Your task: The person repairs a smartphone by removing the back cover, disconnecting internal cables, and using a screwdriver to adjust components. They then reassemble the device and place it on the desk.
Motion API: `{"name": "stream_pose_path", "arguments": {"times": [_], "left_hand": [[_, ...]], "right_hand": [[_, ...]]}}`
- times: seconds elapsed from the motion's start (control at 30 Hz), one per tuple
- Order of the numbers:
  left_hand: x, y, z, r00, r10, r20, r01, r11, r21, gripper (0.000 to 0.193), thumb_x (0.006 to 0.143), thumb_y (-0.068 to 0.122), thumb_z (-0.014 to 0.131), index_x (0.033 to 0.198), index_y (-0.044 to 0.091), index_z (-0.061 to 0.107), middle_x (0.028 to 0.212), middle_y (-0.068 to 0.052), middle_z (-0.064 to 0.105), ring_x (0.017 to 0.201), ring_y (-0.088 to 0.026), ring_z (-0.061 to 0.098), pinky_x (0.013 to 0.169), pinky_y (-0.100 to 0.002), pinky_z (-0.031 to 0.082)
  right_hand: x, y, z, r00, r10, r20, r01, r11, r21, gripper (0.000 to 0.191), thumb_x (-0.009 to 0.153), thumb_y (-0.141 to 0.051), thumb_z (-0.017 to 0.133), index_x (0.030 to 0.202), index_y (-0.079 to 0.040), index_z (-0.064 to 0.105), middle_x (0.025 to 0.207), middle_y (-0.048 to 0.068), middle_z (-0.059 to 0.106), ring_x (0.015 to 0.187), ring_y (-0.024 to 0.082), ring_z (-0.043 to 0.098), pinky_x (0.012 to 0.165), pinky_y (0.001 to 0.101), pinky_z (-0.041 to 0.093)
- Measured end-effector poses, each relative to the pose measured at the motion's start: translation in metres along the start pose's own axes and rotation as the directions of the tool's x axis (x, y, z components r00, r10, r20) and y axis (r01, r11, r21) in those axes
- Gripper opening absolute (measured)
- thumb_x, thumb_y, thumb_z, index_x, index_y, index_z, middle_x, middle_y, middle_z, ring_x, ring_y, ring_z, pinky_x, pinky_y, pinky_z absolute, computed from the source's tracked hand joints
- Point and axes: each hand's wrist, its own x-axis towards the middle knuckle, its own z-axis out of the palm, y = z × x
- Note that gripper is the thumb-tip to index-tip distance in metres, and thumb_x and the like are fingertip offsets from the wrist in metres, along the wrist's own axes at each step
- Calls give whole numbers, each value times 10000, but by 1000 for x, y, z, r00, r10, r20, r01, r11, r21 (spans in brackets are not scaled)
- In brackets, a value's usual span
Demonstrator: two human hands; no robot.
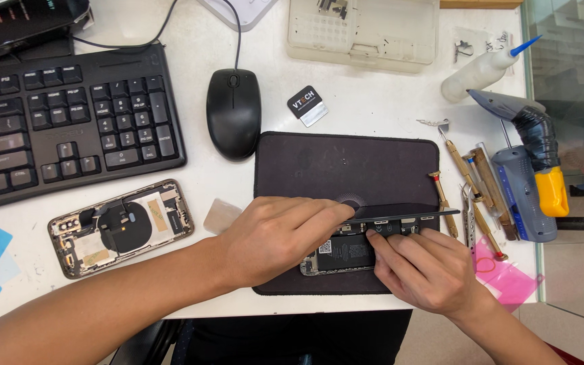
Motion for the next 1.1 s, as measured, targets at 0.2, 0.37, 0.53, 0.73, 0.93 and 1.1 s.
{"name": "stream_pose_path", "arguments": {"times": [0.2,0.37,0.53,0.73,0.93,1.1], "left_hand": [[3,-3,3,1000,-15,10,16,1000,-16,318,893,20,738,1192,-50,656,1054,-149,749,901,-254,769,748,-322,636],[4,-3,4,1000,-12,3,12,1000,-12,314,895,29,736,1189,-43,656,1060,-144,749,915,-249,770,772,-322,640],[3,-4,6,1000,-13,-7,13,1000,-14,304,899,28,735,1185,-40,657,1053,-140,751,902,-238,771,762,-311,639],[5,-5,5,1000,-18,-3,18,1000,-9,294,898,21,738,1175,-48,663,1025,-138,753,873,-236,770,724,-307,634],[6,-7,7,1000,-8,-4,8,1000,-12,291,911,31,737,1181,-44,658,1042,-140,751,899,-237,770,766,-316,639],[7,-10,10,1000,-25,16,25,1000,1,288,907,26,738,1176,-47,669,1052,-142,755,910,-237,771,772,-316,639]], "right_hand": [[-1,4,0,996,-61,62,66,996,-67,328,742,-61,787,1047,58,764,802,55,640,540,130,518,487,297,403],[3,6,-8,970,-168,174,200,961,-189,367,757,-116,769,1071,74,759,830,59,616,541,132,509,477,283,408],[6,9,-8,960,-185,208,216,967,-136,342,782,-108,779,1062,83,743,832,57,594,580,125,537,516,282,445],[7,28,-5,964,-210,165,201,977,67,378,734,-85,798,1069,78,738,830,61,613,608,150,595,555,302,521],[-3,39,4,990,-136,39,126,973,194,333,723,0,784,1050,49,746,846,71,652,660,175,660,582,317,558],[-7,46,8,990,-138,19,132,974,185,283,726,4,767,1005,50,747,876,102,675,666,185,666,590,330,571]]}}
